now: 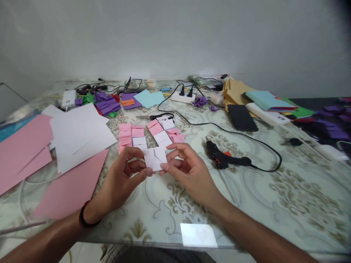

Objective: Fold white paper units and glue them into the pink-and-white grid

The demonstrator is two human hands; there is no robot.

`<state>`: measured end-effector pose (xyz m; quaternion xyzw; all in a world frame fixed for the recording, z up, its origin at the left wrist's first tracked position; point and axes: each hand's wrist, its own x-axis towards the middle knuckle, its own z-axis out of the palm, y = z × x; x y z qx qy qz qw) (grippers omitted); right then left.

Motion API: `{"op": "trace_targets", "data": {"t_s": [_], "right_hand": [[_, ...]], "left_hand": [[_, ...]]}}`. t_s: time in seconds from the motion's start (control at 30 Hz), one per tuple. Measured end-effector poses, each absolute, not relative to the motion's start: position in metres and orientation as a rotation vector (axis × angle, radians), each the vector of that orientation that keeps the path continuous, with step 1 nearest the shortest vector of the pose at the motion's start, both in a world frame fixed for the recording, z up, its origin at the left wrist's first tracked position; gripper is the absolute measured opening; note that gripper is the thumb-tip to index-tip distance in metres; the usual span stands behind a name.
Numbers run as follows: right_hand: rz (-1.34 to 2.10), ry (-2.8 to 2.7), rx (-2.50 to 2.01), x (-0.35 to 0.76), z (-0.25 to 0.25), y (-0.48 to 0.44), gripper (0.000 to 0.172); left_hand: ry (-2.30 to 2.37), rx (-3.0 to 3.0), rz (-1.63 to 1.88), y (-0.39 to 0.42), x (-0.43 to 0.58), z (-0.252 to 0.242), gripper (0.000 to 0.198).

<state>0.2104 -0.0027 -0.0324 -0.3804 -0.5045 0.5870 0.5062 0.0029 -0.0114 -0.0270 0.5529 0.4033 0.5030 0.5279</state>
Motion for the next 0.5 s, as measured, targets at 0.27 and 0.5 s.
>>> {"op": "trace_targets", "data": {"t_s": [0.27, 0.5], "right_hand": [[1.381, -1.236, -0.961, 0.2090, -0.0298, -0.0038, 0.031], [1.392, -1.256, -0.974, 0.2096, -0.0298, -0.0035, 0.021]], "left_hand": [[1.036, 1.300, 1.229, -0.0112, 0.0032, -0.0250, 0.028], [1.075, 1.357, 1.152, -0.0116, -0.0002, -0.0251, 0.019]]}}
